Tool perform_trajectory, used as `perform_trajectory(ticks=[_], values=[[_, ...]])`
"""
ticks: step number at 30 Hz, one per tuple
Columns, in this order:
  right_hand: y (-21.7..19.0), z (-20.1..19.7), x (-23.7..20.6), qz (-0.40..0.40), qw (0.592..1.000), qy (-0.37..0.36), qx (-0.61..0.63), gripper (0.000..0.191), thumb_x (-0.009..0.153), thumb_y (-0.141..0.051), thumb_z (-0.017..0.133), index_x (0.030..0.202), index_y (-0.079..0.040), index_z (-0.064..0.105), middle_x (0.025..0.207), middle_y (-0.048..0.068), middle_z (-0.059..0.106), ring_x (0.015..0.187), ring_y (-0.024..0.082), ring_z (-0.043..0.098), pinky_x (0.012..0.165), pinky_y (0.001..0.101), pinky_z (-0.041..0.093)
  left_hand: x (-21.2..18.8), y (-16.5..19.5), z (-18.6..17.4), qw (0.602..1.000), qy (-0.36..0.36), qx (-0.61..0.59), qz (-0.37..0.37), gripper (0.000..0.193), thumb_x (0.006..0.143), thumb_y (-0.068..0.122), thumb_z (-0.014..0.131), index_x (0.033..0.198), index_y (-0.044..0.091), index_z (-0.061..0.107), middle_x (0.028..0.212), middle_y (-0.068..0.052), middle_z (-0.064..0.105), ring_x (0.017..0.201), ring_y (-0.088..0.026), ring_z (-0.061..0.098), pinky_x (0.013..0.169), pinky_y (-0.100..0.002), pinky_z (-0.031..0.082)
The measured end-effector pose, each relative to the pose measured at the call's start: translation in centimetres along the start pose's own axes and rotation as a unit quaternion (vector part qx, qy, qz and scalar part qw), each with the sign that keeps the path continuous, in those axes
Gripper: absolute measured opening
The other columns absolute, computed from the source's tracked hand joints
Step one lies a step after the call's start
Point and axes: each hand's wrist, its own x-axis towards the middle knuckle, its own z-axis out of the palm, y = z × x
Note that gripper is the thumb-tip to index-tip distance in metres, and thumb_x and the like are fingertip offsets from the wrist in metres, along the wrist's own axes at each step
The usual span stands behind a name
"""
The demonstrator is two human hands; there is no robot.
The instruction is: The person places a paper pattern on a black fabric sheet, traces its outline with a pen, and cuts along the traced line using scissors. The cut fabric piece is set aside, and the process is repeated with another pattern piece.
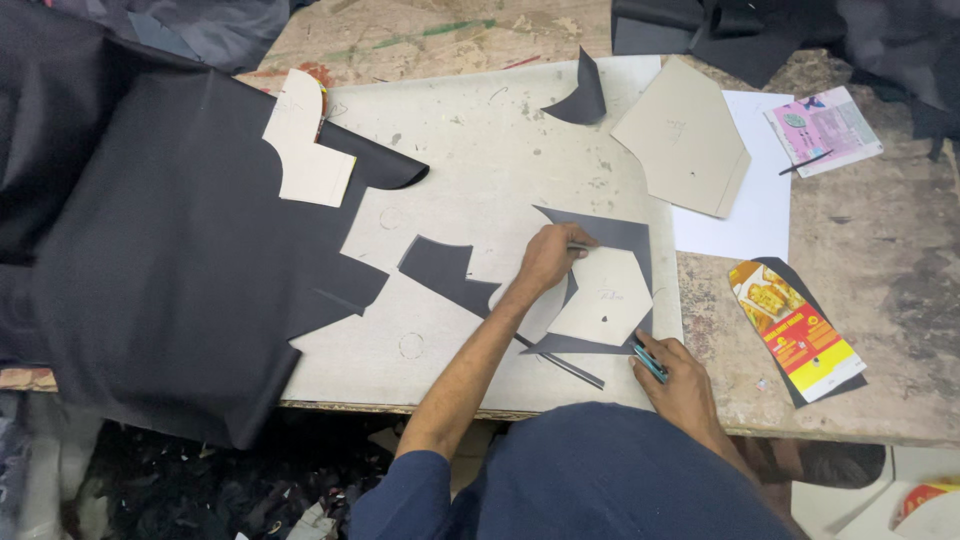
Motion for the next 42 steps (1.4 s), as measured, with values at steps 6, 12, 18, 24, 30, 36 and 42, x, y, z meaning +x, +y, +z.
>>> perform_trajectory(ticks=[6,12,18,24,30,36,42], values=[[-0.8,-0.5,0.6,0.025,1.000,0.002,-0.018,0.037,0.091,-0.019,0.072,0.128,-0.016,0.074,0.105,0.008,0.068,0.085,0.024,0.071,0.076,0.0370,0.058,-0.4,0.3,-0.4,1.000,-0.003,-0.003,0.008,0.020,0.084,0.001,0.073,0.102,0.009,0.079,0.106,-0.006,0.078,0.097,-0.022,0.076,0.084,-0.034,0.059],[-0.8,-1.3,1.6,-0.019,0.997,0.069,-0.005,0.032,0.090,-0.012,0.072,0.121,-0.016,0.077,0.121,0.008,0.068,0.102,0.026,0.071,0.081,0.0368,0.058,-0.6,0.7,-0.7,1.000,-0.003,-0.015,-0.005,0.021,0.084,0.000,0.073,0.102,0.008,0.078,0.108,-0.006,0.078,0.098,-0.022,0.075,0.085,-0.033,0.059],[-0.6,-1.1,2.1,-0.019,0.999,0.039,-0.002,0.032,0.089,-0.012,0.073,0.121,-0.016,0.076,0.131,0.006,0.066,0.108,0.023,0.070,0.083,0.0346,0.060,-0.9,0.6,-0.7,1.000,-0.001,-0.003,-0.008,0.022,0.083,-0.001,0.073,0.103,0.008,0.079,0.107,-0.006,0.077,0.096,-0.022,0.074,0.084,-0.034,0.058],[-0.7,-0.3,2.2,-0.033,0.998,0.026,-0.042,0.031,0.088,-0.013,0.075,0.119,-0.016,0.077,0.132,0.004,0.066,0.112,0.023,0.069,0.090,0.0359,0.059,-0.7,0.5,-0.4,1.000,-0.006,0.011,-0.001,0.023,0.083,-0.002,0.072,0.102,0.008,0.079,0.105,-0.006,0.077,0.096,-0.021,0.074,0.086,-0.033,0.059],[-0.2,-0.2,1.2,-0.007,1.000,-0.003,-0.022,0.032,0.088,-0.011,0.073,0.119,-0.017,0.076,0.133,0.001,0.067,0.111,0.021,0.071,0.091,0.0336,0.060,-0.6,0.4,-0.4,1.000,-0.013,0.006,-0.019,0.021,0.085,-0.001,0.072,0.103,0.008,0.079,0.105,-0.005,0.077,0.094,-0.020,0.075,0.084,-0.032,0.060],[1.3,-0.1,0.0,-0.007,0.999,-0.044,-0.022,0.036,0.087,-0.012,0.072,0.122,-0.019,0.074,0.138,-0.002,0.065,0.110,0.020,0.073,0.089,0.0309,0.063,-0.4,0.4,-0.5,1.000,-0.013,-0.004,-0.013,0.019,0.084,0.000,0.073,0.100,0.010,0.080,0.103,-0.003,0.078,0.092,-0.019,0.075,0.082,-0.033,0.060],[1.5,0.0,0.3,-0.049,0.996,-0.049,-0.060,0.042,0.085,-0.015,0.075,0.126,-0.022,0.072,0.145,-0.001,0.060,0.106,0.024,0.074,0.086,0.0331,0.062,-0.3,0.4,-0.5,1.000,-0.014,-0.014,-0.016,0.020,0.085,0.000,0.072,0.100,0.011,0.079,0.103,-0.002,0.078,0.092,-0.019,0.075,0.083,-0.032,0.060]])
